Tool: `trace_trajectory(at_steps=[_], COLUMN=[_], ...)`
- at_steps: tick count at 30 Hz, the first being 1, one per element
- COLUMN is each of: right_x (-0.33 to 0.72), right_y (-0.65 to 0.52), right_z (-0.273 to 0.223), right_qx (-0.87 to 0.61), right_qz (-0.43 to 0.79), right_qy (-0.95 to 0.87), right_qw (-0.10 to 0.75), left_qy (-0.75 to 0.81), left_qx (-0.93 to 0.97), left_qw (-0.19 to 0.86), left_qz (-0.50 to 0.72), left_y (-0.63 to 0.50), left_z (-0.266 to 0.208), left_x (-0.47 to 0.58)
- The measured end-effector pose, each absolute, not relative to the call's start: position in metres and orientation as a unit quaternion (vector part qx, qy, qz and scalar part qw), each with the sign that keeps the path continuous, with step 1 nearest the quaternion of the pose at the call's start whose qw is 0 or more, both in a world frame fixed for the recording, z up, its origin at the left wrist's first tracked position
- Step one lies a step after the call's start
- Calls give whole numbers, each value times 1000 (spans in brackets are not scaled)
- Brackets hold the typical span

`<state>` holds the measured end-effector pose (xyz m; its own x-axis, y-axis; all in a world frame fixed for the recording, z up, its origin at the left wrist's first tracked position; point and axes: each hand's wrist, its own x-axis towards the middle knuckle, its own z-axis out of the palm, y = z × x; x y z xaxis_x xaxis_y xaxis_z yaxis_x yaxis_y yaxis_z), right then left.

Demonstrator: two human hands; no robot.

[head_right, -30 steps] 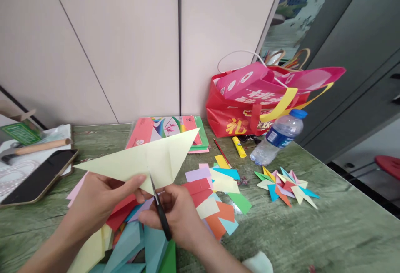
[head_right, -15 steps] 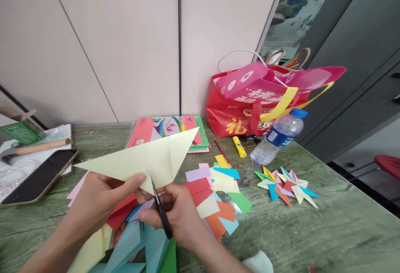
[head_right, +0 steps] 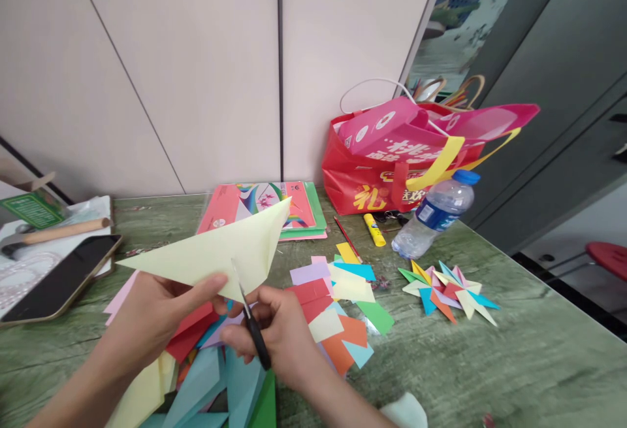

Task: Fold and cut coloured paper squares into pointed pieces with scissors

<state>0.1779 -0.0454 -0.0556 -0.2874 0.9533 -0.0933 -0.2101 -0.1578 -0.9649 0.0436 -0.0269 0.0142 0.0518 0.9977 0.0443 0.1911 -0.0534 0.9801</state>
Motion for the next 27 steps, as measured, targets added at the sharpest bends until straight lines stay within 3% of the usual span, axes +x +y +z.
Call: trace_trajectory(at_steps=[7, 15, 27], right_x=[177, 178, 181], right_y=[-45, -43, -42], right_z=[-57, -50, -53], right_qx=[-400, -315, -309], right_qz=[652, 674, 665], right_qy=[-466, -486, -507], right_qw=[446, 459, 454], left_qy=[507, 521, 507], left_qx=[578, 649, 687], left_qw=[413, 353, 320], left_qz=[488, 427, 411], left_y=[-20, -22, -24], left_z=[7, 10, 10], left_x=[36, 36, 38])
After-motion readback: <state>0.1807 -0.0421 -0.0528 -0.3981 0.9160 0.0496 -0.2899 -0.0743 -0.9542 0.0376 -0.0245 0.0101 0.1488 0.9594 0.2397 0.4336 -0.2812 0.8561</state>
